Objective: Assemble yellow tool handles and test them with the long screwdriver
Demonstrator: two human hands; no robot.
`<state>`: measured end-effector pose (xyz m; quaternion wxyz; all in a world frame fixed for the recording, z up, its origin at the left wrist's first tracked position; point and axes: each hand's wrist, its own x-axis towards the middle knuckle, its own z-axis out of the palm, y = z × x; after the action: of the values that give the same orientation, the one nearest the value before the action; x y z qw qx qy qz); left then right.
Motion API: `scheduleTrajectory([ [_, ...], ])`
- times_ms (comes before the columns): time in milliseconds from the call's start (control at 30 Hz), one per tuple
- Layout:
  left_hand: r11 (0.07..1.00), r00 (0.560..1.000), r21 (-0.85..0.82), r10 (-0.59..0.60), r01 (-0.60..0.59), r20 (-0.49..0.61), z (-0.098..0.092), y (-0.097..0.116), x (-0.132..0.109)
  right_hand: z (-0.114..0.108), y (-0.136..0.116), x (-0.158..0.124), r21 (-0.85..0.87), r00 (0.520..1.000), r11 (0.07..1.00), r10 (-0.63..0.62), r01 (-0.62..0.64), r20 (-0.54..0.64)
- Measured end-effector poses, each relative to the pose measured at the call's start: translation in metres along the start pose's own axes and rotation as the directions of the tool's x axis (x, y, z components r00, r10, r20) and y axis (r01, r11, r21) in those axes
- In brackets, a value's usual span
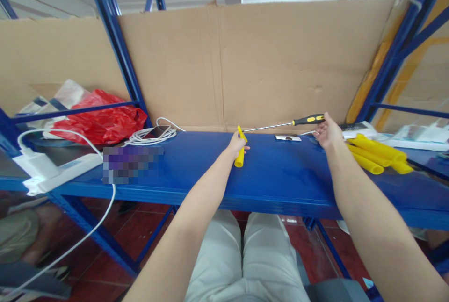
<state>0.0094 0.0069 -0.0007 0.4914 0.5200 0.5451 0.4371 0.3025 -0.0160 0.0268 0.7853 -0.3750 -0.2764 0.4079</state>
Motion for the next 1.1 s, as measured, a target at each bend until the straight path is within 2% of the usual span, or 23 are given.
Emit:
scheduleTrajectory([
  [100, 1.0, 1.0, 0.0, 0.004, -0.004, 0.003, 0.0002, 0.0001, -0.0003, 0.0018, 0.0012, 0.0006, -0.008, 0.994, 1.0, 0.011, -0.012, -0.108],
  [500, 1.0, 1.0, 0.01, 0.001, -0.001, 0.004, 0.0006, 0.0004, -0.0009, 0.0055, -0.0038, -0.0056, -0.013, 1.0, 1.0, -0.016, 0.016, 0.013],
  [1000, 1.0, 1.0, 0.01, -0.007, 0.007, 0.012, 0.0004, 0.0016, -0.0023, 0.0034, -0.0002, 0.002, -0.021, 0.996, 1.0, 0.014, -0.016, -0.086],
  [1100, 1.0, 1.0, 0.0, -0.008, 0.008, 0.009, 0.0004, 0.0014, -0.0018, 0.0019, 0.0008, 0.004, -0.004, 1.0, 1.0, 0.003, -0.003, -0.023],
])
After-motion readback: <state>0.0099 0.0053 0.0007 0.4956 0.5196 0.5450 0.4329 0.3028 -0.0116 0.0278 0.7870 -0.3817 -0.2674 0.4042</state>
